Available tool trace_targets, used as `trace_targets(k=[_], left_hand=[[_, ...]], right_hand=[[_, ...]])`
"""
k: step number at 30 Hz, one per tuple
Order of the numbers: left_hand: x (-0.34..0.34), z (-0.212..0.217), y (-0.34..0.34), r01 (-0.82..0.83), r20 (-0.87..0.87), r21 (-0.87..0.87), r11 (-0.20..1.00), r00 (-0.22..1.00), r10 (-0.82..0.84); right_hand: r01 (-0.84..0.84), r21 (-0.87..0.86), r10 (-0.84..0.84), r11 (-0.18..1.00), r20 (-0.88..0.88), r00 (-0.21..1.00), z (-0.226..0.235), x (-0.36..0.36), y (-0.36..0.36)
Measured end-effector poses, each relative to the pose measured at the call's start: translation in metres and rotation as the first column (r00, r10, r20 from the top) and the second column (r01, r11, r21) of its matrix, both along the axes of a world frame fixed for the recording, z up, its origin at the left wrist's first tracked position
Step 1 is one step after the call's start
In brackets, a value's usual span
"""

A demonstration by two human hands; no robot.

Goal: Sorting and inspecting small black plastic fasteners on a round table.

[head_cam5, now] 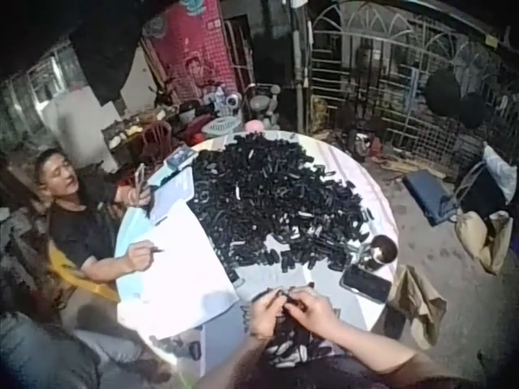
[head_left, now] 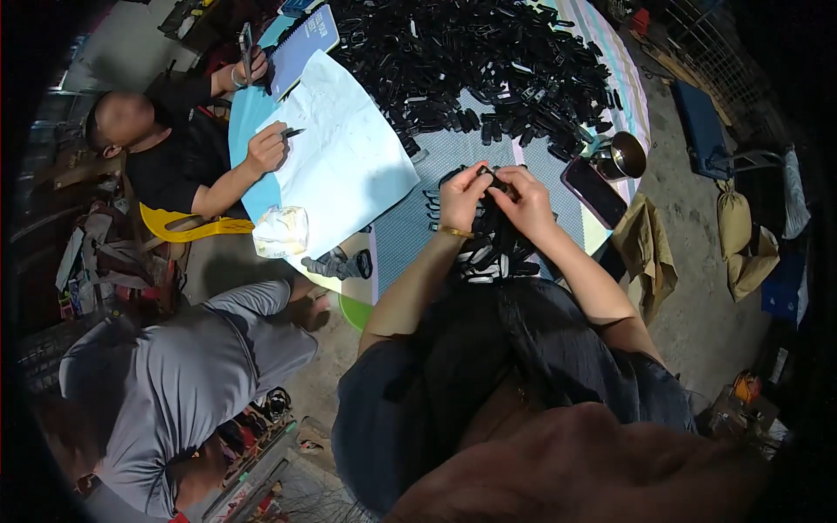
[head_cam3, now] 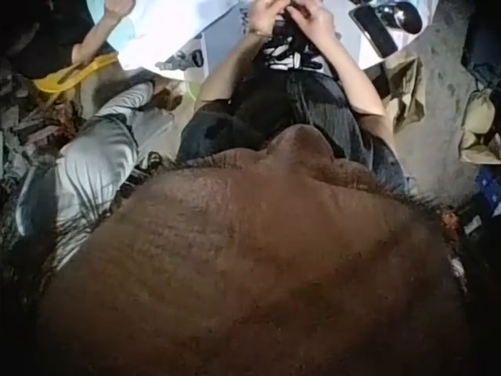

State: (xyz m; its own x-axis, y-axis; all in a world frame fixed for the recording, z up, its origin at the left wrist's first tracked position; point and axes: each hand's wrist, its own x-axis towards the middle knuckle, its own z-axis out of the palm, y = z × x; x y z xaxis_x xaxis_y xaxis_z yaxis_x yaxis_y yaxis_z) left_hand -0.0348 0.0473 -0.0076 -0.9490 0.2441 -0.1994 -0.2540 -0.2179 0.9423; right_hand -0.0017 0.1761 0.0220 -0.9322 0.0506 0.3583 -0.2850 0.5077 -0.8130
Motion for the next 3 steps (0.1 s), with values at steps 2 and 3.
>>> trace_targets(k=[2,3], left_hand=[[-0.002,-0.0066,-0.002,-0.017,0.04,0.102,0.995,0.999,0.013],[-0.0026,-0.007,-0.0018,-0.018,0.042,0.102,0.995,0.999,0.013]], right_hand=[[0.012,-0.023,-0.01,1.0,0.109,0.994,-0.0024,-0.0012,-0.0002],[0.026,-0.04,-0.017,0.999,0.218,0.976,-0.0008,-0.0022,0.0004]])
